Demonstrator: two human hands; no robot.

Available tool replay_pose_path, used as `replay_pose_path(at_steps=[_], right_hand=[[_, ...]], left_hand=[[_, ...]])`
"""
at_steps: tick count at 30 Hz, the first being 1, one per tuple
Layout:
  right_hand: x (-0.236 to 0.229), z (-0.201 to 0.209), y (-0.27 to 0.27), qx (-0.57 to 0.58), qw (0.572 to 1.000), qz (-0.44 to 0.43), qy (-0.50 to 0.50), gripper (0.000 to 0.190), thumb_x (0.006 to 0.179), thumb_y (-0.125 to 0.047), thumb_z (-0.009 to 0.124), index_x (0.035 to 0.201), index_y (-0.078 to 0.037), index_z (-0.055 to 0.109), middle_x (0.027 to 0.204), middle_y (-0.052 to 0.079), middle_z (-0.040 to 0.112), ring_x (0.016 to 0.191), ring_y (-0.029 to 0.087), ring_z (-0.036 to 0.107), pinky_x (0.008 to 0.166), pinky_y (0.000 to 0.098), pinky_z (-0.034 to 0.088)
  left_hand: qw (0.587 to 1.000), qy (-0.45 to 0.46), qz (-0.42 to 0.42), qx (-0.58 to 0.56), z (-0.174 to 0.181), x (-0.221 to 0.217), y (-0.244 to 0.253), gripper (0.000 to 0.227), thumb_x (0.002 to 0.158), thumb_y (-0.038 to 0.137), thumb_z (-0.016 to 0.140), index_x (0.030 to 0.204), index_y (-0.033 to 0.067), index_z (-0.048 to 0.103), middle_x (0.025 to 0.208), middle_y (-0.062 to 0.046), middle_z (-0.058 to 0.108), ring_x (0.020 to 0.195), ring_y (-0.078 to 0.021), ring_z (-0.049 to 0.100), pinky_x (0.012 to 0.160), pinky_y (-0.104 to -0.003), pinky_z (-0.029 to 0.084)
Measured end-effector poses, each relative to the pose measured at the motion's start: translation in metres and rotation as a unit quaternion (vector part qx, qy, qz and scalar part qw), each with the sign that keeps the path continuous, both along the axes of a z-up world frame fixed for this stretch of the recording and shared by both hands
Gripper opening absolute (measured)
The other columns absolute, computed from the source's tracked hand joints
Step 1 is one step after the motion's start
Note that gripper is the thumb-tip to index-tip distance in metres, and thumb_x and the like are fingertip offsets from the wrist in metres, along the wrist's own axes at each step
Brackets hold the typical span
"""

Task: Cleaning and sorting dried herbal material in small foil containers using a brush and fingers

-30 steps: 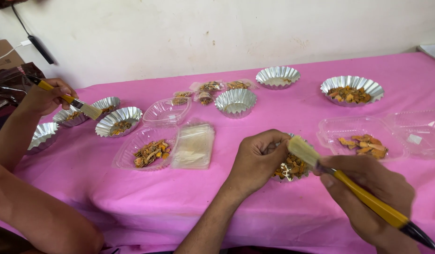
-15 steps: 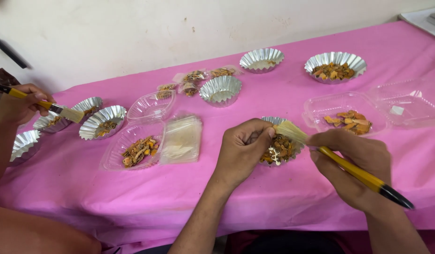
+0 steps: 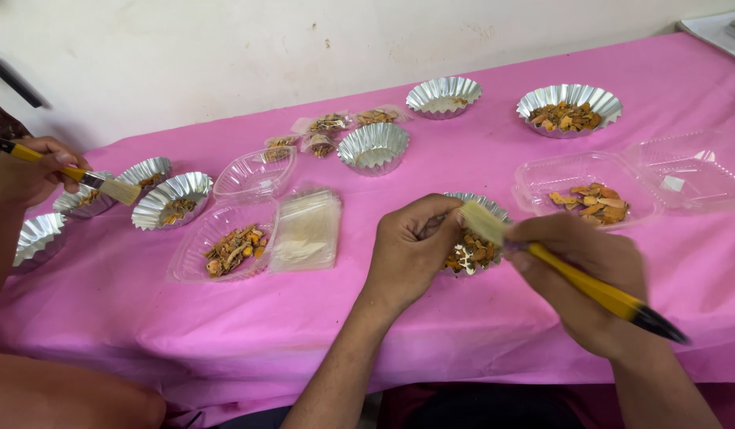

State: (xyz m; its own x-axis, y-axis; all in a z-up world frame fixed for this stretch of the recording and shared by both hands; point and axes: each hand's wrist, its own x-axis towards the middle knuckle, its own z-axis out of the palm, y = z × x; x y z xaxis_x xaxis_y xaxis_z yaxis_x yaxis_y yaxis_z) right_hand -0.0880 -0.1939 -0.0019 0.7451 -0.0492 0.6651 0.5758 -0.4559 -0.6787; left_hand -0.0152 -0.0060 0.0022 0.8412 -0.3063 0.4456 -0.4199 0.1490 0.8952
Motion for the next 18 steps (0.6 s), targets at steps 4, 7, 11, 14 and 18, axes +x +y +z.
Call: replay_pose_path(at_steps=[4, 7, 11, 14, 18], right_hand=[[0.005, -0.005, 0.0, -0.002, 0.998, -0.02, 0.059, 0.006, 0.087, -0.008, 0.068, 0.091, -0.01, 0.073, 0.081, -0.001, 0.074, 0.069, 0.009, 0.058, 0.068, 0.023, 0.045], [-0.004, -0.003, 0.009, 0.086, 0.992, -0.091, -0.034, 0.013, 0.095, 0.001, 0.071, 0.107, -0.003, 0.069, 0.096, 0.009, 0.076, 0.086, 0.012, 0.072, 0.083, 0.0205, 0.055], [0.001, 0.001, 0.007, 0.022, 0.999, 0.034, 0.012, 0.009, 0.093, -0.011, 0.067, 0.101, -0.009, 0.071, 0.092, 0.002, 0.077, 0.078, 0.011, 0.07, 0.071, 0.0219, 0.054], [0.0, 0.007, 0.005, 0.021, 0.999, 0.027, 0.01, 0.009, 0.096, -0.008, 0.063, 0.099, -0.007, 0.072, 0.086, 0.0, 0.072, 0.073, 0.009, 0.06, 0.07, 0.021, 0.046], [0.002, 0.037, 0.015, -0.007, 0.997, -0.072, -0.006, 0.024, 0.101, -0.001, 0.054, 0.11, -0.011, 0.074, 0.098, 0.001, 0.071, 0.086, 0.013, 0.061, 0.084, 0.0263, 0.044]], left_hand=[[0.999, 0.005, 0.039, 0.034, 0.006, -0.003, 0.003, 0.015, 0.102, 0.012, 0.062, 0.097, 0.0051, 0.075, 0.066, 0.008, 0.052, 0.059, -0.0011, 0.041, 0.052, -0.02, 0.032], [0.999, 0.018, 0.026, 0.017, 0.001, -0.002, 0.0, 0.016, 0.102, 0.012, 0.064, 0.107, 0.0043, 0.077, 0.081, 0.003, 0.069, 0.072, -0.0018, 0.056, 0.062, -0.018, 0.046], [0.999, 0.005, 0.037, 0.01, 0.002, 0.0, 0.001, 0.014, 0.101, 0.01, 0.063, 0.104, 0.0042, 0.075, 0.07, 0.005, 0.059, 0.062, -0.0011, 0.047, 0.053, -0.019, 0.039], [0.997, -0.006, 0.073, 0.03, 0.003, -0.001, 0.002, 0.014, 0.101, 0.014, 0.064, 0.097, 0.0065, 0.075, 0.061, 0.009, 0.043, 0.056, -0.001, 0.037, 0.05, -0.019, 0.031], [0.989, -0.096, 0.091, 0.065, 0.003, -0.007, -0.003, 0.014, 0.101, 0.012, 0.063, 0.104, 0.007, 0.076, 0.062, 0.009, 0.054, 0.055, -0.0002, 0.039, 0.051, -0.019, 0.034]])
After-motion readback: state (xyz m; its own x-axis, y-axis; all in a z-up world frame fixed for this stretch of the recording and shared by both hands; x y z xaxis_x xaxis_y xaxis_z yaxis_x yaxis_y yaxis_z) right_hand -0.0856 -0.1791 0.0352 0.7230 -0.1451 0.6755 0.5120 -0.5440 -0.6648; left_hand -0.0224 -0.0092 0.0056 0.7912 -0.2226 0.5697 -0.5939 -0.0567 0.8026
